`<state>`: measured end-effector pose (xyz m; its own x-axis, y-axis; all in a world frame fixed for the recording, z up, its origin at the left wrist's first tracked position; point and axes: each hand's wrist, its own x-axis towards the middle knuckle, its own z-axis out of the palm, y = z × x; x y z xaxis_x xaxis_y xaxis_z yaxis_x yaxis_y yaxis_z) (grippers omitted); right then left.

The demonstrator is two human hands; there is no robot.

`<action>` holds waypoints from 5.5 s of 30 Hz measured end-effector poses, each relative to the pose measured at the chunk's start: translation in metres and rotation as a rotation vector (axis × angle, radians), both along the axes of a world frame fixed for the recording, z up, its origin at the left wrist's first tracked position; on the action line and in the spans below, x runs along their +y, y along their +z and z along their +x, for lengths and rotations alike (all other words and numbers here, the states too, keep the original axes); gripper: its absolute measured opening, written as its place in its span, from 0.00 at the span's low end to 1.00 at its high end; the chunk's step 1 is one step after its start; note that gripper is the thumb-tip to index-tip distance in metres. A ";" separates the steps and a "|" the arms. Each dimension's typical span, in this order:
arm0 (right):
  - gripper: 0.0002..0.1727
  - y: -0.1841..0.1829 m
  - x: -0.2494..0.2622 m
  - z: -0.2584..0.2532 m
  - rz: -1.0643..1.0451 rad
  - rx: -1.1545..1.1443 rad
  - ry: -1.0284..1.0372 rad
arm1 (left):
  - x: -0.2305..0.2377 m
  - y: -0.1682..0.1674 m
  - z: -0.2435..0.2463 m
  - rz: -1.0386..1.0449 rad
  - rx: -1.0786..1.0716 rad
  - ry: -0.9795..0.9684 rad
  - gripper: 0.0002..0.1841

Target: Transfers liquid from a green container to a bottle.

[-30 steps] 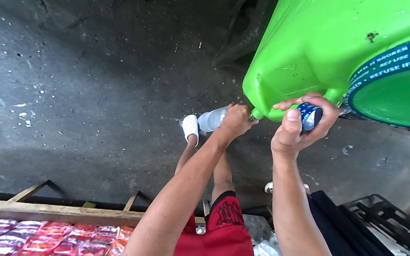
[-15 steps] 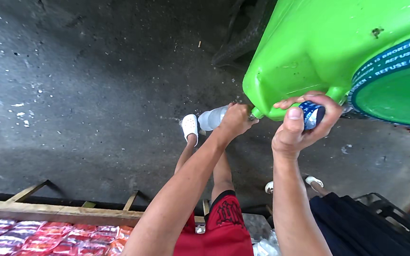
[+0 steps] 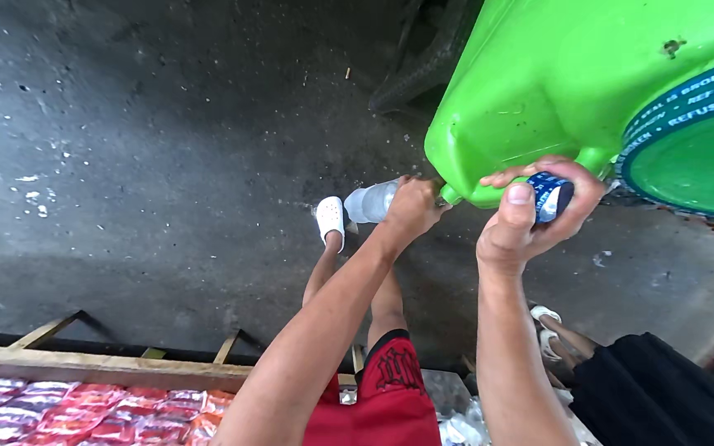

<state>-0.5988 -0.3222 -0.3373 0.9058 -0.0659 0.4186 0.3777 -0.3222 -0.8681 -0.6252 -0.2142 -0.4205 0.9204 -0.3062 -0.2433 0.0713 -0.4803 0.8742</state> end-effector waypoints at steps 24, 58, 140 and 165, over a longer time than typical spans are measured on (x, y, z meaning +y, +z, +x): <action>0.17 0.001 0.000 0.001 -0.012 -0.003 -0.001 | -0.002 0.002 0.011 0.031 0.066 -0.035 0.14; 0.17 0.002 -0.004 0.000 -0.021 0.013 -0.011 | -0.010 -0.004 0.011 0.037 0.072 -0.064 0.14; 0.20 0.001 -0.008 -0.006 -0.065 0.075 -0.048 | -0.020 -0.024 0.003 0.125 0.033 -0.125 0.16; 0.19 0.001 -0.006 -0.004 -0.042 0.057 -0.031 | -0.018 -0.023 0.010 0.069 0.055 -0.101 0.16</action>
<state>-0.6029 -0.3282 -0.3362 0.9261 -0.0778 0.3692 0.3171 -0.3699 -0.8733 -0.6150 -0.2317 -0.4436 0.8703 -0.3776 -0.3162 0.0666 -0.5460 0.8352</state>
